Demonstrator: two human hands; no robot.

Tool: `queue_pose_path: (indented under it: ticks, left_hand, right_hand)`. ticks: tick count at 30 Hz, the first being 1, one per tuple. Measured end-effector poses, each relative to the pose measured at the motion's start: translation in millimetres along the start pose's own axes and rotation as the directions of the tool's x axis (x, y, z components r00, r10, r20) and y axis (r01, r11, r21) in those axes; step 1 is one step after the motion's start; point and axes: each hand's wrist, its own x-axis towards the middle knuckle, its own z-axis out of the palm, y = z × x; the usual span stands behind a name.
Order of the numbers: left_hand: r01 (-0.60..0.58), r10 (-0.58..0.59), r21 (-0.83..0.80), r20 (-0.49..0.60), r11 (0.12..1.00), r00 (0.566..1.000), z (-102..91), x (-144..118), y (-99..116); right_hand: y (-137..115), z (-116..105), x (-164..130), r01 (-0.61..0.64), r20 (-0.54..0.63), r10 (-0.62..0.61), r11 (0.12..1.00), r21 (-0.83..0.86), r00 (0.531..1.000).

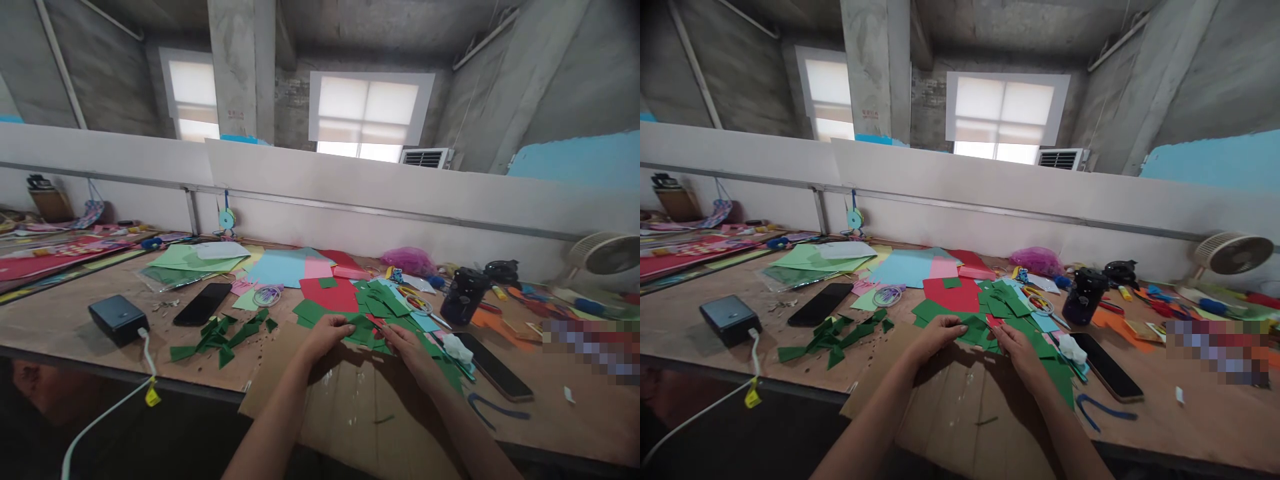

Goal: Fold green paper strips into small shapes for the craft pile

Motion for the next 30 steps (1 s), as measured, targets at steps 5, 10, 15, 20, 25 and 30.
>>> queue_pose_path:
  ticks: [5, 10, 15, 20, 25, 30]
  left_hand:
    - [-0.003, 0.003, 0.012, 0.002, 1.0, 1.0, -0.7, 0.1, -0.6]
    - [-0.034, 0.034, -0.011, 0.019, 0.999, 0.999, -0.5, -0.2, -1.1]
    - [-0.045, 0.045, 0.001, 0.032, 0.999, 0.998, -0.3, 0.1, -2.2]
    - [-0.053, 0.052, 0.005, 0.028, 0.999, 0.998, -0.5, -0.9, -1.3]
    - [-0.039, 0.04, -0.008, 0.04, 0.999, 0.998, -0.1, -0.2, -2.6]
    - [-0.005, 0.005, -0.001, 0.058, 1.0, 0.998, -0.6, 1.6, -7.4]
  right_hand:
    - [-1.2, 0.5, -0.6, 0.01, -0.008, -0.011, 1.0, -0.028, 1.0]
    - [-1.3, 0.7, -0.8, 0.041, 0.003, -0.041, 0.998, -0.05, 0.999]
    - [-0.1, 1.3, -0.6, 0.063, 0.023, -0.062, 0.997, -0.038, 0.998]
    - [-0.7, 1.9, -1.2, 0.06, 0.0, -0.06, 0.997, -0.057, 0.998]
    - [-3.7, 3.4, -2.5, 0.071, -0.006, -0.071, 0.995, -0.073, 0.997]
    - [-2.0, 5.8, -0.8, 0.093, -0.005, -0.093, 0.995, -0.041, 0.996]
